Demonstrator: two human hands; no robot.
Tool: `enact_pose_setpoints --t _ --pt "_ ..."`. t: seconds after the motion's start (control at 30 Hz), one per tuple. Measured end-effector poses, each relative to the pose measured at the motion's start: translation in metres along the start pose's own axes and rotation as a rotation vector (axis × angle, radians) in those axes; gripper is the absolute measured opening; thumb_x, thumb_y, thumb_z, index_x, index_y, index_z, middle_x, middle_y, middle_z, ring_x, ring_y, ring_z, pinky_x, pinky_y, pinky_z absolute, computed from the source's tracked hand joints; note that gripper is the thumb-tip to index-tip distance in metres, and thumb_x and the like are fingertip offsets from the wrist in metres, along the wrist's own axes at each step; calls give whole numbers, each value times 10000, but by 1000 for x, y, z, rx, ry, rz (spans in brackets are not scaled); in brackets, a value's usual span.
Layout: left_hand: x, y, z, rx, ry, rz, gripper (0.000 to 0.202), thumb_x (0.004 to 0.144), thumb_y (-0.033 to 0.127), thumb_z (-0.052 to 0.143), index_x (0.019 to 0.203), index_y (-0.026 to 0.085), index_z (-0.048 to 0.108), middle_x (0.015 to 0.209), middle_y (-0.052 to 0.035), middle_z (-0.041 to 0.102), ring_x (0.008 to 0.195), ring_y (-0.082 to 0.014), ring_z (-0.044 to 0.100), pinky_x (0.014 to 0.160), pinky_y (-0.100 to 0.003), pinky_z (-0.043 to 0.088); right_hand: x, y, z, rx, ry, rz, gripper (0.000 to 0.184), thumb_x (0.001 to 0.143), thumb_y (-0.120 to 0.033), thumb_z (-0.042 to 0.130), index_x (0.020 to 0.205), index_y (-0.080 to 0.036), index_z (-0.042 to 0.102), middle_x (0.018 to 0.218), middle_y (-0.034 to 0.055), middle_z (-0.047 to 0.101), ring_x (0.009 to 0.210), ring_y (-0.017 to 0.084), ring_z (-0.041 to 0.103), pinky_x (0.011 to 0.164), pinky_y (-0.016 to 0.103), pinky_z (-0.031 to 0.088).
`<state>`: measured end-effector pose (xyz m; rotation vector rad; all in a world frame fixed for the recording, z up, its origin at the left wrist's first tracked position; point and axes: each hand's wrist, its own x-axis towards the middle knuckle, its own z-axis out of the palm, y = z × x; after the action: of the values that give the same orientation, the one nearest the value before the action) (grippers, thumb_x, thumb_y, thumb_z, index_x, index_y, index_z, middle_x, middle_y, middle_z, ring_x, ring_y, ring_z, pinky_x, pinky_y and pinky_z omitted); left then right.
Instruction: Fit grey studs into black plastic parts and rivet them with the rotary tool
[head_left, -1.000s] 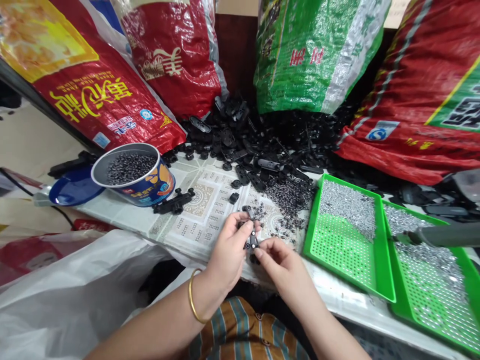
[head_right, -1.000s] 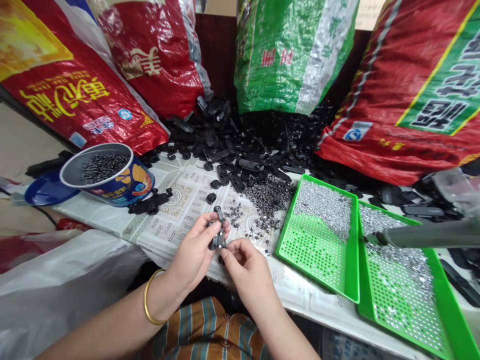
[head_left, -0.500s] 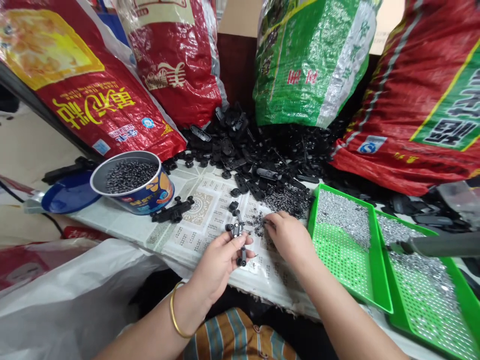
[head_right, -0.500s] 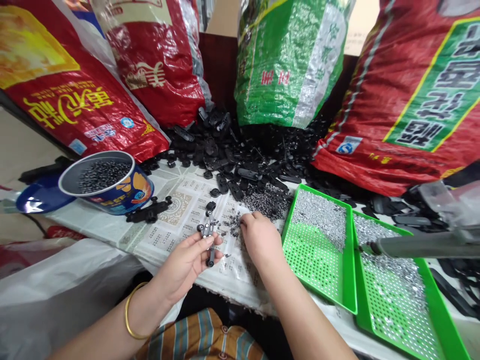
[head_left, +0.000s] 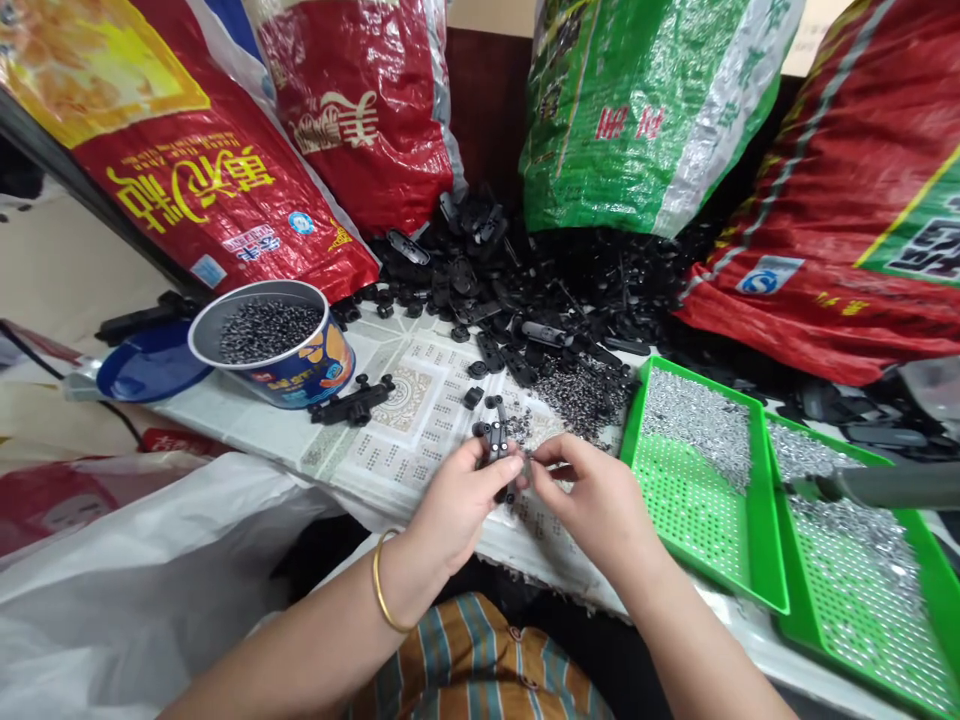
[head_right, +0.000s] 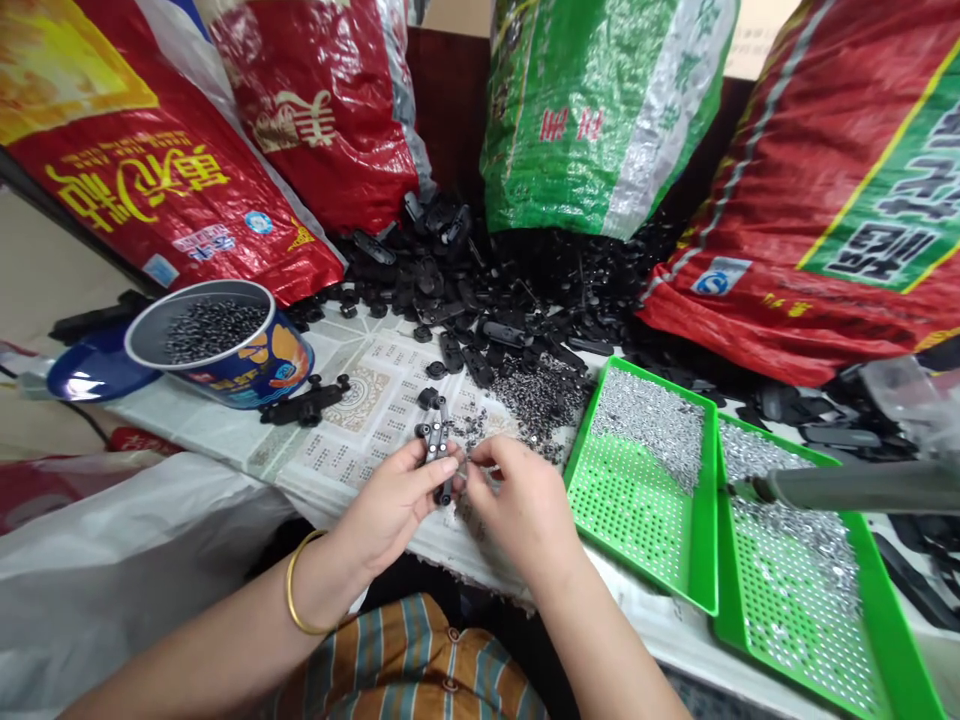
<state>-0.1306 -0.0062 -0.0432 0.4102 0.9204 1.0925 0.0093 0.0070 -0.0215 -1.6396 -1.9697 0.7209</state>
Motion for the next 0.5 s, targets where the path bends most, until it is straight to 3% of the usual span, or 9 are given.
enact_pose_setpoints --t 0.2,0.5 --pt "-3 -1 5 63 36 28 232 657 210 692 848 136 582 770 -14 573 692 -116 524 694 -260 403 -9 3 3 218 -30 -31 51 769 -227 543 747 -205 583 734 11 643 681 141 593 669 273 466" --pt "-6 -4 2 41 -14 -5 179 726 233 646 859 149 559 817 -15 559 701 -108 519 669 -247 393 -14 9 2 115 99 -242 73 802 -182 541 782 -209 606 761 15 642 728 131 591 675 262 464"
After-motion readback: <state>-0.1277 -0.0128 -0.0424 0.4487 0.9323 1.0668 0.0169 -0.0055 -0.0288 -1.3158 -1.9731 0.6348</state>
